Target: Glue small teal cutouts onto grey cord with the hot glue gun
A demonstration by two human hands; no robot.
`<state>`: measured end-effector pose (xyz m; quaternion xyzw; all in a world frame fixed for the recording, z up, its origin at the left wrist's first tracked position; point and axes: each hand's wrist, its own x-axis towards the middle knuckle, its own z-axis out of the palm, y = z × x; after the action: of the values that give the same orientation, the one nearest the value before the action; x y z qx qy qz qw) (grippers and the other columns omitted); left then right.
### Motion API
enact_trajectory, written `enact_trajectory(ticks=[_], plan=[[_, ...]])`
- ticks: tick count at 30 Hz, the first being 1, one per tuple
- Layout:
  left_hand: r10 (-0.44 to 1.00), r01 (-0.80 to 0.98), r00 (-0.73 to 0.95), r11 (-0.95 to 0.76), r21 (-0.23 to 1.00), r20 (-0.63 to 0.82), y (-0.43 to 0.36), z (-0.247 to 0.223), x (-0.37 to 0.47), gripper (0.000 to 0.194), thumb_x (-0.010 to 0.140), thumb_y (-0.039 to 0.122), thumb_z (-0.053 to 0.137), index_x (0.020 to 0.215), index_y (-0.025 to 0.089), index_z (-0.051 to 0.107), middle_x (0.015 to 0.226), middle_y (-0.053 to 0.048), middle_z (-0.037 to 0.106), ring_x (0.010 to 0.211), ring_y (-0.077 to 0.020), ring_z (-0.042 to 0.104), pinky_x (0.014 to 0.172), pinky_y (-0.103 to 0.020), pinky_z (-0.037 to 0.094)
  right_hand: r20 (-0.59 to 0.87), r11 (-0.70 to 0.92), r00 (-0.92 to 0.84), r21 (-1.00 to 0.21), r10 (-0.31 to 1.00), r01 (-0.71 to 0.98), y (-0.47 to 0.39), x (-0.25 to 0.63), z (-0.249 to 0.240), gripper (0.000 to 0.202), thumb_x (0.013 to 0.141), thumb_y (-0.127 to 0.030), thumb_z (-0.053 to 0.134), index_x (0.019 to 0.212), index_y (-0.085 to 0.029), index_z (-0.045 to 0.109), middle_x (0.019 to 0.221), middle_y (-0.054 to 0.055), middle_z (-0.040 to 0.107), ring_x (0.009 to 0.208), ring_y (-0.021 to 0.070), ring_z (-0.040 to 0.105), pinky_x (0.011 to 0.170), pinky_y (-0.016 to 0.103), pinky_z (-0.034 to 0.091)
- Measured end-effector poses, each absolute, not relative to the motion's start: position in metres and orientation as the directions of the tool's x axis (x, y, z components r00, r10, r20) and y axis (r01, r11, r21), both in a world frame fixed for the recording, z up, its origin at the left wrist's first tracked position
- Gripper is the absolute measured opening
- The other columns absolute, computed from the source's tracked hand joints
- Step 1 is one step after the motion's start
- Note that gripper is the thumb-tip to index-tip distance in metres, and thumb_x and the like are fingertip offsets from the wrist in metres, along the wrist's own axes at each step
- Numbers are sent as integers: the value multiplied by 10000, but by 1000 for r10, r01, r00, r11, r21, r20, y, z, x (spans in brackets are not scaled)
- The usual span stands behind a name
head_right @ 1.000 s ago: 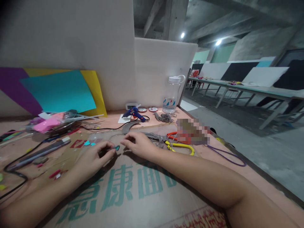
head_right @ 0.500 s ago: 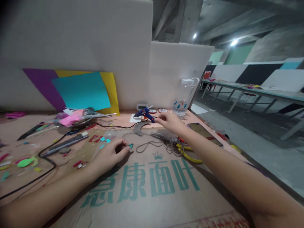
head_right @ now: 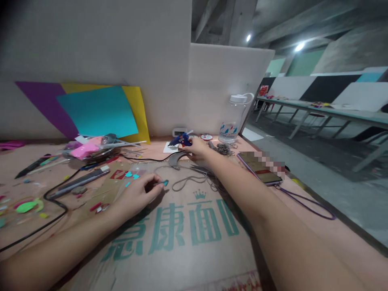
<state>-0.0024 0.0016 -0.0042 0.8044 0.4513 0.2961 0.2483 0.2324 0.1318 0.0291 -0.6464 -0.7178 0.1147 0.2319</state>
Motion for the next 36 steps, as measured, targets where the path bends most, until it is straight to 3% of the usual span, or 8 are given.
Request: enact_trajectory(ticks=[5,12,22,28,32,34,36], plan=[[876,588,416,-465,662,245,0,-2,-2,181,834,339,481,787,188,570,717,2,608,665,-166,550,603,-261,382,246,102,15,-457,969,884,134,216,24,357,825,-296,591,1141,-130,607,1082,156,684,949,254,646,774,288,463],[873,575,418,-469,670,252,0,-2,-2,181,838,334,482,780,186,567,709,4,600,663,-163,546,602,-258,382,285,132,17,-493,958,860,137,220,29,373,845,-250,548,1202,-141,554,1014,101,701,909,195,630,773,259,455],[871,547,415,-471,693,264,0,-3,-2,165,834,304,476,792,175,570,749,-11,612,725,-170,568,660,-272,404,278,177,-25,-538,960,824,138,231,38,312,788,-243,600,1059,-88,614,884,121,712,720,175,640,643,244,453],[865,534,411,-485,693,288,1,-5,-2,159,831,303,482,778,180,567,733,-6,606,702,-163,561,633,-259,403,206,192,-77,-627,976,755,108,235,55,301,851,-382,543,853,-101,654,810,139,719,621,171,666,549,242,472],[885,530,391,-442,723,254,1,-3,-2,175,835,318,470,767,183,558,719,-5,611,676,-160,559,599,-255,397,215,240,-127,-658,968,714,58,235,58,287,868,-384,515,943,-160,678,910,88,732,886,191,680,736,262,504],[893,526,382,-422,739,237,2,-2,-3,181,837,328,463,782,185,559,706,-3,612,666,-160,559,596,-257,400,280,316,-165,-674,946,668,32,233,54,244,846,-361,549,920,-171,682,954,77,727,906,194,675,831,299,495],[895,521,376,-420,743,242,2,-2,-3,178,827,326,468,777,185,563,704,-4,611,678,-164,560,605,-261,403,291,335,-170,-745,941,578,11,230,47,232,841,-363,549,928,-180,662,958,70,722,856,192,681,803,315,513]])
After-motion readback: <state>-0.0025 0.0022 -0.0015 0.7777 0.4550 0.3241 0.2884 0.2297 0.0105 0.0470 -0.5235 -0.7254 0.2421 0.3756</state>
